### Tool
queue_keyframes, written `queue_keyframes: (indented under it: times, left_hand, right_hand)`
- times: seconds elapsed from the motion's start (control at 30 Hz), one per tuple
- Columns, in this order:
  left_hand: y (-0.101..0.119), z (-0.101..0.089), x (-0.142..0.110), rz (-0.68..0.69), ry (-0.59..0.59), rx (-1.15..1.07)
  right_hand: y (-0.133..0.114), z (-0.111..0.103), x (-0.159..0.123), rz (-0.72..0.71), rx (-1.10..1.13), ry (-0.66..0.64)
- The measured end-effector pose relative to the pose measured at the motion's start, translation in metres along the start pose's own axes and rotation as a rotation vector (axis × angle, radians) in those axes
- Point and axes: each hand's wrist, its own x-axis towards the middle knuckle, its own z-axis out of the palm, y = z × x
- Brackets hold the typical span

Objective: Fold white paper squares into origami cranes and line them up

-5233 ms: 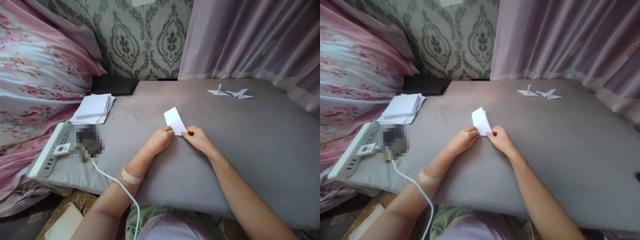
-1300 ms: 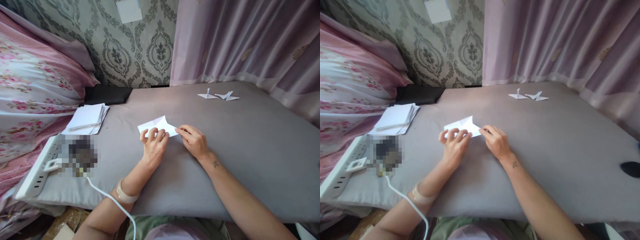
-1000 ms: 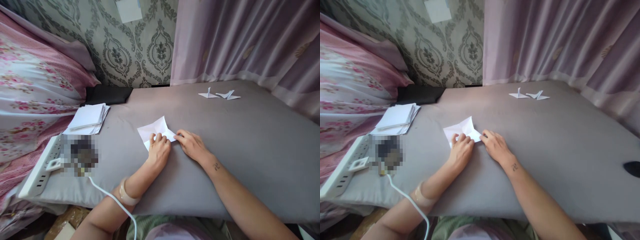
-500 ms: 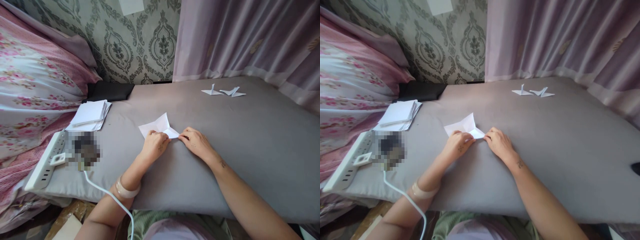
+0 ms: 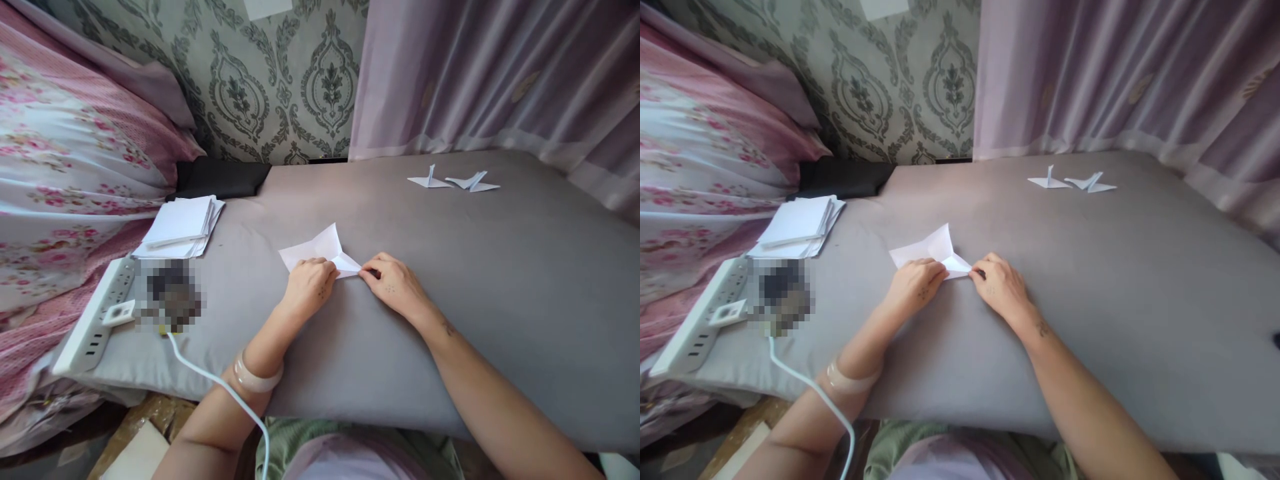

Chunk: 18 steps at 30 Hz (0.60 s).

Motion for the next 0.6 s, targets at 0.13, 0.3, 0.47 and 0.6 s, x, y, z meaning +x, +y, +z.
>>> queue_keyframes:
  times: [0.13,0.3,0.47,0.6]
  left_hand:
    - [0.000,0.001,0.005,-0.011,-0.001,0.022]
    - [-0.002,0.001,0.010,-0.101,0.042,0.023]
    - [-0.022,0.002,0.004,-0.205,0.110,-0.257]
    - [-0.040,-0.006,-0.002,-0.231,0.098,-0.523]
  right_hand:
    - [0.000,0.002,0.003,0.003,0.014,0.017]
    - [-0.004,0.005,0.005,0.057,-0.044,0.052]
    - [-0.005,0.011,0.006,0.012,-0.092,0.079]
    - [-0.004,0.017,0.007,-0.195,-0.048,0.116]
